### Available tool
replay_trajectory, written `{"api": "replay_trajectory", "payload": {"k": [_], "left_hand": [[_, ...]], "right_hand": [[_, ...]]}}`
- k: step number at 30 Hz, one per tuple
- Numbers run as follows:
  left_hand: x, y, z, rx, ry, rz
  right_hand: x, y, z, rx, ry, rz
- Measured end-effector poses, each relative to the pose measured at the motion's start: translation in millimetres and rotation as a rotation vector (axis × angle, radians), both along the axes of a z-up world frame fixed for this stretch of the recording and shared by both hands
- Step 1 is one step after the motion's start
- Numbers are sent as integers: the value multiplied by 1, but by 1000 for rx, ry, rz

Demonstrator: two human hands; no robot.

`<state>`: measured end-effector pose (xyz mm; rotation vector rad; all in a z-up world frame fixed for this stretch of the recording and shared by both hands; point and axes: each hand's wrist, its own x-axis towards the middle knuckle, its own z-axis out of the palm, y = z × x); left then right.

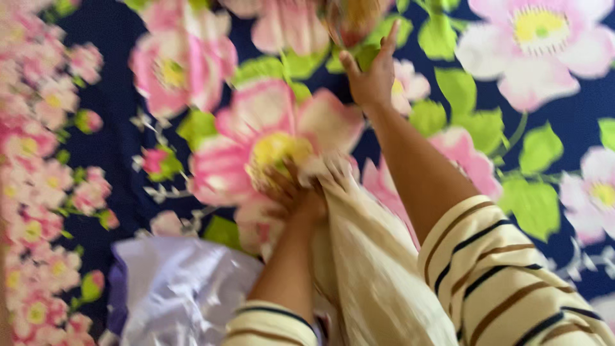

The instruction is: The person places pillowcases onto several pillows by hand, pulling the fabric over the cushions and smoothing them out on a bed.

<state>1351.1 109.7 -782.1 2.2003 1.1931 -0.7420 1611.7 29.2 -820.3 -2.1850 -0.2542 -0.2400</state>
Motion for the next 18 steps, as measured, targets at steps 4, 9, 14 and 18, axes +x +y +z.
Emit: {"api": "replay_trajectory", "payload": {"k": [4,9,14,18], "left_hand": [[1,2,1,-33,-6,32],[9,2,2,-117,41,58],[3,-2,-18,16,-12,60],[2,-5,-21,79,-9,45]], "right_hand": [[74,47,-11,586,-106,169],[59,39,-13,285,104,-93],[-59,-22,17,16,16,130],[-158,-63,45,-310,252,136]]}}
